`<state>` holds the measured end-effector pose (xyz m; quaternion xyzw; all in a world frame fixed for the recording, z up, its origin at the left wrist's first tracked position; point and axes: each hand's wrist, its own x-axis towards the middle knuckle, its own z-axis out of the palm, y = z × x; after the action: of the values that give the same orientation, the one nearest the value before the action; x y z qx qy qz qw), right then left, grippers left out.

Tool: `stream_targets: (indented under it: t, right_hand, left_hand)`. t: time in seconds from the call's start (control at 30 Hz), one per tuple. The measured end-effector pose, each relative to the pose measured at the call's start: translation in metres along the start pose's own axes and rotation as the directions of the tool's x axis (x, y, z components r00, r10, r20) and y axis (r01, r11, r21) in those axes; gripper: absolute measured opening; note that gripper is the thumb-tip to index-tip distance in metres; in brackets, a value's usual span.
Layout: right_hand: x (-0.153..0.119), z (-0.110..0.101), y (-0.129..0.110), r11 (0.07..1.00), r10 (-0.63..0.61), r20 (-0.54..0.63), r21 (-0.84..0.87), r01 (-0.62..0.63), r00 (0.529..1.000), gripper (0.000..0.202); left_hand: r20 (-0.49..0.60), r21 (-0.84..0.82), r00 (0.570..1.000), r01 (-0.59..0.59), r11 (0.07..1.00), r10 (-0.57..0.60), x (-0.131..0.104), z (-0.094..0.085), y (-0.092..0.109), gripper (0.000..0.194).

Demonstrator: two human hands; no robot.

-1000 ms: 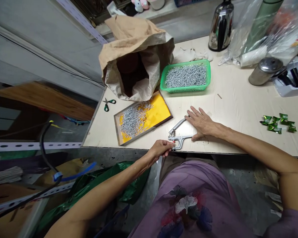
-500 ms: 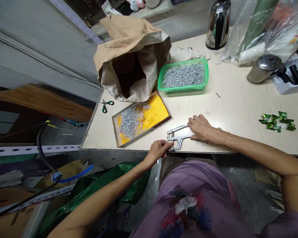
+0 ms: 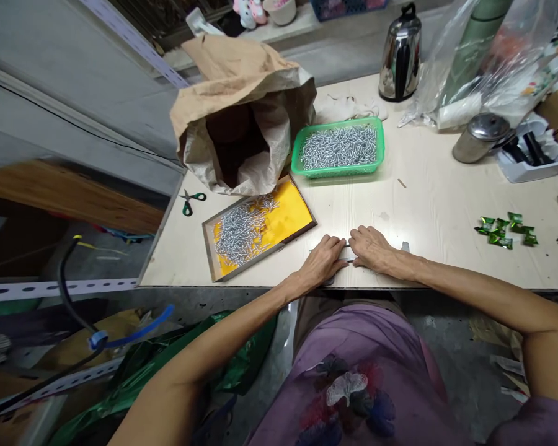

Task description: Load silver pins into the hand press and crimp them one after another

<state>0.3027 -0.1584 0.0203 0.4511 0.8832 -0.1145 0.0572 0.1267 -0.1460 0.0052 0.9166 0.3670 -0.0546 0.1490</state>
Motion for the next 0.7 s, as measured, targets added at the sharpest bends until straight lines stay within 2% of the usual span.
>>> stream_targets:
  t: [0.1, 0.2, 0.33, 0.4, 0.53, 0.6, 0.7]
  right_hand:
    - [0.002, 0.009, 0.002, 0.998, -0.026, -0.04, 0.049, 0.028, 0.999, 0.013]
    - [0.004, 0.017, 0.003, 0.993, -0.056, -0.052, 0.105, 0.061, 0.997, 0.017]
    - [0.002, 0.02, 0.005, 0.992, -0.037, -0.089, 0.116, 0.047, 0.995, 0.017]
    - [0.0, 0.016, 0.01, 0.992, -0.031, -0.1, 0.122, 0.043, 0.995, 0.016]
    - [0.0, 0.002, 0.025, 0.988, -0.076, -0.03, 0.131, 0.08, 0.997, 0.045]
    - [0.002, -0.003, 0.03, 0.992, -0.057, 0.002, 0.112, 0.057, 0.998, 0.041]
    - [0.01, -0.005, 0.034, 0.998, 0.013, -0.016, 0.057, -0.012, 1.0, 0.024]
  left_hand:
    - [0.038, 0.027, 0.999, 0.019, 0.999, -0.02, -0.001, -0.001, 0.004, 0.012]
    - [0.027, 0.028, 0.999, 0.046, 0.999, -0.047, 0.0, 0.001, 0.006, 0.013]
    - [0.006, 0.011, 0.999, 0.041, 0.999, -0.042, 0.002, 0.003, 0.002, 0.014]
    - [-0.046, -0.006, 0.999, 0.029, 1.0, -0.03, -0.001, 0.008, 0.0, 0.015]
    - [-0.246, -0.031, 0.968, 0.04, 0.999, -0.046, -0.012, 0.029, 0.005, 0.033]
    - [-0.327, -0.033, 0.945, 0.014, 0.999, -0.024, -0.018, 0.042, 0.015, 0.034]
    - [-0.372, -0.063, 0.927, -0.079, 0.995, 0.05, -0.024, 0.058, 0.034, 0.034]
